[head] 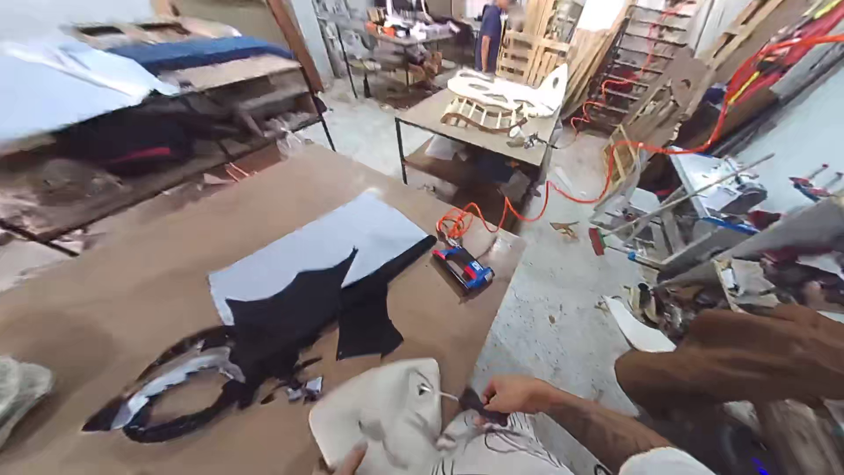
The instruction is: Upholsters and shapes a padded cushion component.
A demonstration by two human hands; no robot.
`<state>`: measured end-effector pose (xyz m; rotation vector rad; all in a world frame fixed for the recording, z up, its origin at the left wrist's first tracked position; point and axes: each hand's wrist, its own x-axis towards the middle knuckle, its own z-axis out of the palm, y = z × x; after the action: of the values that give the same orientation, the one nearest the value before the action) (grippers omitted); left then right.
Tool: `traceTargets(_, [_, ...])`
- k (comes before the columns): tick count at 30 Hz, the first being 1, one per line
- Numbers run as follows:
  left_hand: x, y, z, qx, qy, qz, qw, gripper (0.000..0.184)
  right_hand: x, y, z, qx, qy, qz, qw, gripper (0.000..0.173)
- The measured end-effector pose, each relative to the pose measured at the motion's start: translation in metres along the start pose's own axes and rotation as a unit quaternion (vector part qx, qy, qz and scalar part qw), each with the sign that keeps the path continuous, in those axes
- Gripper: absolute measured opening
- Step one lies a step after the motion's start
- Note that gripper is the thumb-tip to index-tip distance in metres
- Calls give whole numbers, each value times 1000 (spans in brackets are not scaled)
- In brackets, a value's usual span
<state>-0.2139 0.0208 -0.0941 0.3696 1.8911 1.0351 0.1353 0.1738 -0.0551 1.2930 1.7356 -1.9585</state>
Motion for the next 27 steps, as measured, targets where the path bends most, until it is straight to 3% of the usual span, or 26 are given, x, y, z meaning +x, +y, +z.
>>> traceTargets(3, [6,-7,13,-98,-25,23,995,68,-18,-2,13,1,-46,1,999,36])
traceTargets(7, [23,-3,12,-163,-51,89,981,62,-19,1,34,130,-89,-8,988,41])
traceTargets(11, [20,40,31,-223,-88,168,956,66,-28,-16,28,201,-74,-50,976,51])
traceTargets(13, [6,57,32,-220,-88,186,954,64,-30,-25,30,224,-58,-64,971,48])
traceTargets(17, [-9,81,30,-213,-76,219,949,62,-32,-35,26,215,7,-76,974,48])
traceTargets(22, [-15,97,21,-183,-54,271,944,66,-41,-41,10,200,28,-73,977,48])
traceTargets(27, [-18,114,30,-202,-81,267,939,51,-30,-40,-5,199,55,-153,966,37])
